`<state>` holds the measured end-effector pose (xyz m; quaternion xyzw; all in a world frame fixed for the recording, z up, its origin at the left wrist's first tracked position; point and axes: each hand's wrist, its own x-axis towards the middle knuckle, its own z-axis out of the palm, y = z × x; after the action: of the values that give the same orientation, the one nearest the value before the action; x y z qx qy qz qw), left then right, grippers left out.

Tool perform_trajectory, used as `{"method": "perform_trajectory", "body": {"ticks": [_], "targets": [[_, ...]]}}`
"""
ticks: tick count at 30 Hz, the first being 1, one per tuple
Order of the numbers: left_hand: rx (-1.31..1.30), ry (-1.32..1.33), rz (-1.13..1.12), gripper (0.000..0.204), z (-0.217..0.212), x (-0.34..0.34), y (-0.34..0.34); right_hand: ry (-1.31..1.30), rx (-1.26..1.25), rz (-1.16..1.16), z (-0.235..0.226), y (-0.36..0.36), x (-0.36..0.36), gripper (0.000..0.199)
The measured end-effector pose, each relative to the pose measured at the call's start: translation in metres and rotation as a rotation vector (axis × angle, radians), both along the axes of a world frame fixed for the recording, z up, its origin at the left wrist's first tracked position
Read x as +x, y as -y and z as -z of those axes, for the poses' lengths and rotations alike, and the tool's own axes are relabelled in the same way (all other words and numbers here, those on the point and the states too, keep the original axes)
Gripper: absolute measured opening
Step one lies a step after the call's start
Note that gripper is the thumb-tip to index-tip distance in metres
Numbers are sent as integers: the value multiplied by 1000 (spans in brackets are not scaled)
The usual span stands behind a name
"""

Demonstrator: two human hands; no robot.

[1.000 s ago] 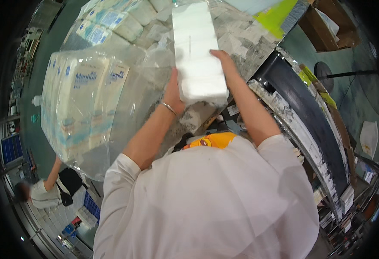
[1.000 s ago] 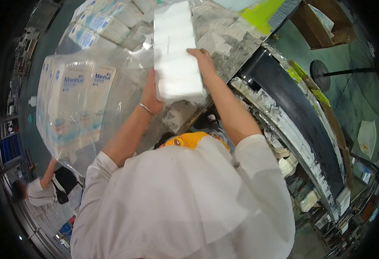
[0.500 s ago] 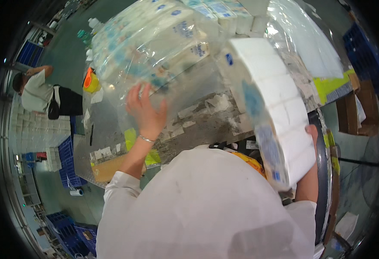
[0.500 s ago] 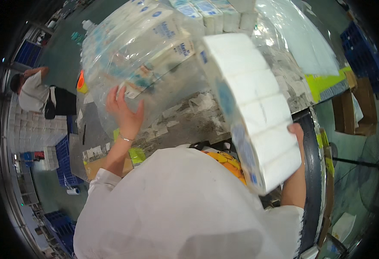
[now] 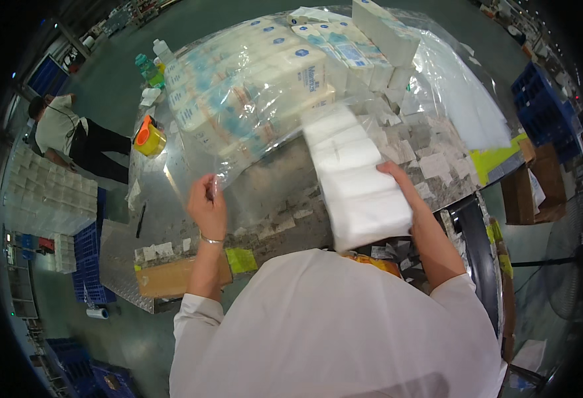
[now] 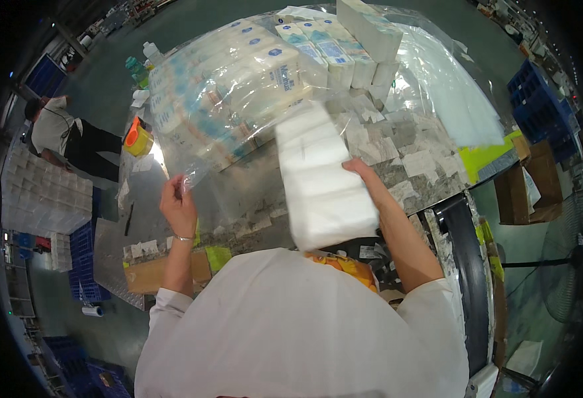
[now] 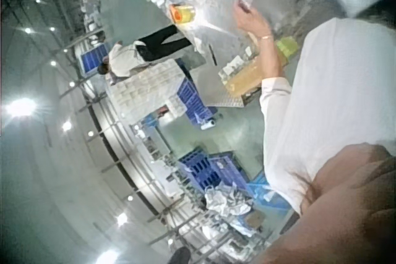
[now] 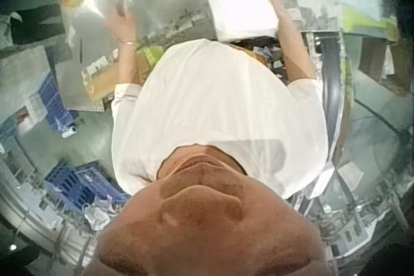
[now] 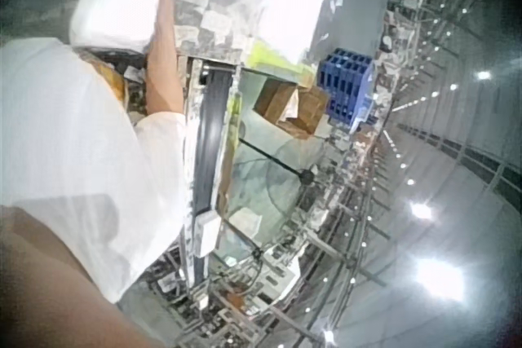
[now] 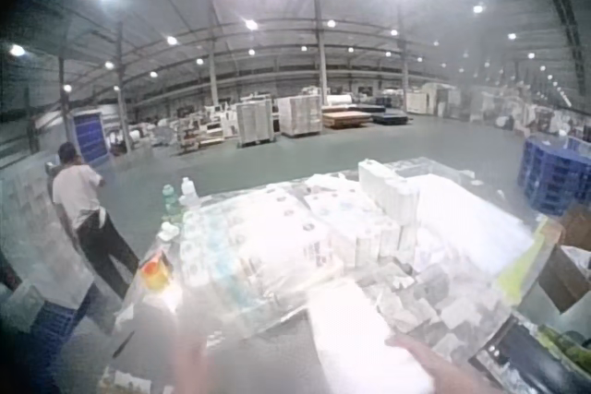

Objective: The person places stacks of white paper products into a large plastic bag on a metal table, uses a cutter to slice open a plastic wrapper, and moves a large filled package onto a pallet.

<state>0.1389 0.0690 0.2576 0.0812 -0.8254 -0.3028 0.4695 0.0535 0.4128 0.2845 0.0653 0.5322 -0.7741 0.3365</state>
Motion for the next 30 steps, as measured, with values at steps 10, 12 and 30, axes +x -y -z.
{"method": "perform_trajectory", "body": {"ticks": [10,12,30], "targets": [[292,106,75,9,25,-3,-28,-565,340,-162,48,122,-58,80],[397,195,59,9,33,-7,-30,-557,301,-374,60,120,-75,70],[604,424,-154,15,60,-29,-39,-1095,1465,-13,53,152,-402,53]]}}
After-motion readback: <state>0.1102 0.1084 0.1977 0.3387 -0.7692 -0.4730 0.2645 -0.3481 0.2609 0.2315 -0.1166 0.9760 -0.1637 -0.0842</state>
